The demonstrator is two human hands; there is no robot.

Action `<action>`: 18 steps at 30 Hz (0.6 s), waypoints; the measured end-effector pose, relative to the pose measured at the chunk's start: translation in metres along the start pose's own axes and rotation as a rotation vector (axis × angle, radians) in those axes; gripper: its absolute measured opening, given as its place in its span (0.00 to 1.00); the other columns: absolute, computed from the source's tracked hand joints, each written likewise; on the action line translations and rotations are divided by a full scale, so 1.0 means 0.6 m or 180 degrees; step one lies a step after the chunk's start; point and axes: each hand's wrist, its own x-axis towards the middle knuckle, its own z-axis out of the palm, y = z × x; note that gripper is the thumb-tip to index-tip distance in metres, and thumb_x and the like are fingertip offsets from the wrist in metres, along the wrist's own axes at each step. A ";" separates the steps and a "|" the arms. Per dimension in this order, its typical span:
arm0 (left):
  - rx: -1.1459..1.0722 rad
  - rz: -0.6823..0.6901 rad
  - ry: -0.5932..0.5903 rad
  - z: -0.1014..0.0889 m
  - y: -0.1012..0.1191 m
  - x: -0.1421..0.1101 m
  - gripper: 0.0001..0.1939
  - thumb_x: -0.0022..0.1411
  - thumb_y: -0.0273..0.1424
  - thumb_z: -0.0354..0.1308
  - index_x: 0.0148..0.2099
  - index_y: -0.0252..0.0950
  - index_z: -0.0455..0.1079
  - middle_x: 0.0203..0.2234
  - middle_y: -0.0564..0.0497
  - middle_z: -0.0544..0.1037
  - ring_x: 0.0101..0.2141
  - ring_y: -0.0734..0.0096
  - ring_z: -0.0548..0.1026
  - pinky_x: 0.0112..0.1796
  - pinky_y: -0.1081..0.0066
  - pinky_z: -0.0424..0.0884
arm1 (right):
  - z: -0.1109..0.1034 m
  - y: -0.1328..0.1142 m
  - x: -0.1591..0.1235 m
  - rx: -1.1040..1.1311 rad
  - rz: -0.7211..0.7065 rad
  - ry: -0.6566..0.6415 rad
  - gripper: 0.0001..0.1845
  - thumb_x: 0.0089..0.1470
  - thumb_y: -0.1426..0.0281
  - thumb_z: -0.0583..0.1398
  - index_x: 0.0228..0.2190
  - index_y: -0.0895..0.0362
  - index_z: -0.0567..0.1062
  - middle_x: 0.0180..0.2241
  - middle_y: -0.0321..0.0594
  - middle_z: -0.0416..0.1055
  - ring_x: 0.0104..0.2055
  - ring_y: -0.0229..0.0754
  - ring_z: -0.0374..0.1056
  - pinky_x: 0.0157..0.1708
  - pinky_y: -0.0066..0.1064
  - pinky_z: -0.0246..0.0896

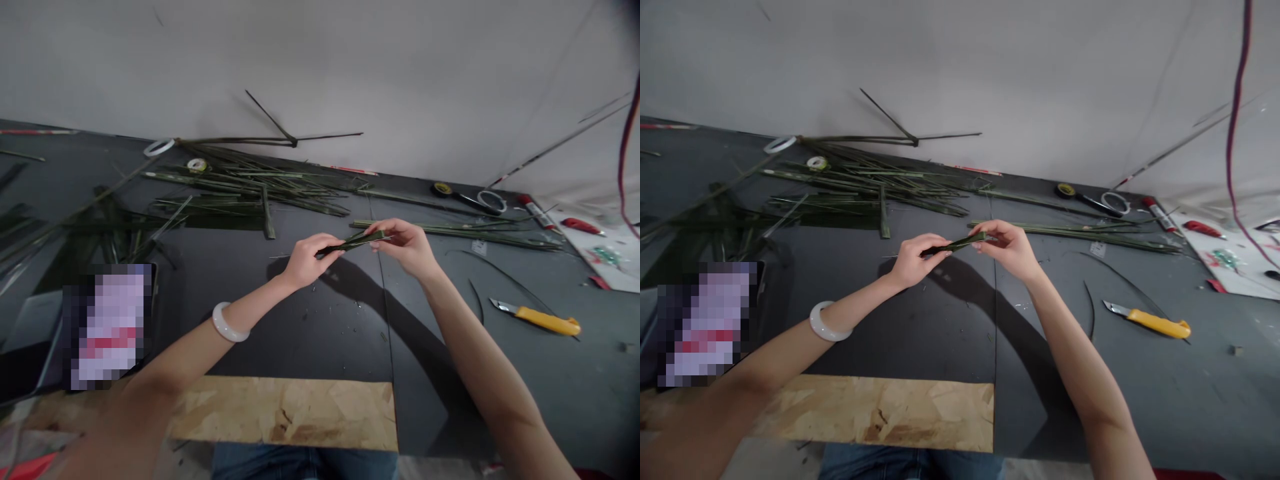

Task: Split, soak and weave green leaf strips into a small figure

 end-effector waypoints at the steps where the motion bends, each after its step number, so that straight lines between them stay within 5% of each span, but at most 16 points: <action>1: -0.0006 -0.0003 -0.0001 0.000 0.000 0.000 0.06 0.58 0.27 0.62 0.39 0.34 0.75 0.34 0.47 0.80 0.33 0.70 0.78 0.34 0.70 0.77 | -0.001 0.001 0.001 0.0051 0.0003 0.0005 0.13 0.43 0.63 0.68 0.27 0.55 0.71 0.35 0.40 0.73 0.29 0.36 0.66 0.30 0.34 0.69; 18: -0.0084 -0.0100 -0.0148 0.000 0.003 0.000 0.06 0.58 0.26 0.61 0.40 0.34 0.75 0.35 0.45 0.81 0.35 0.68 0.79 0.35 0.69 0.77 | -0.002 0.006 0.003 0.0201 0.0046 0.0254 0.16 0.39 0.62 0.70 0.26 0.54 0.70 0.32 0.38 0.69 0.36 0.40 0.66 0.34 0.35 0.66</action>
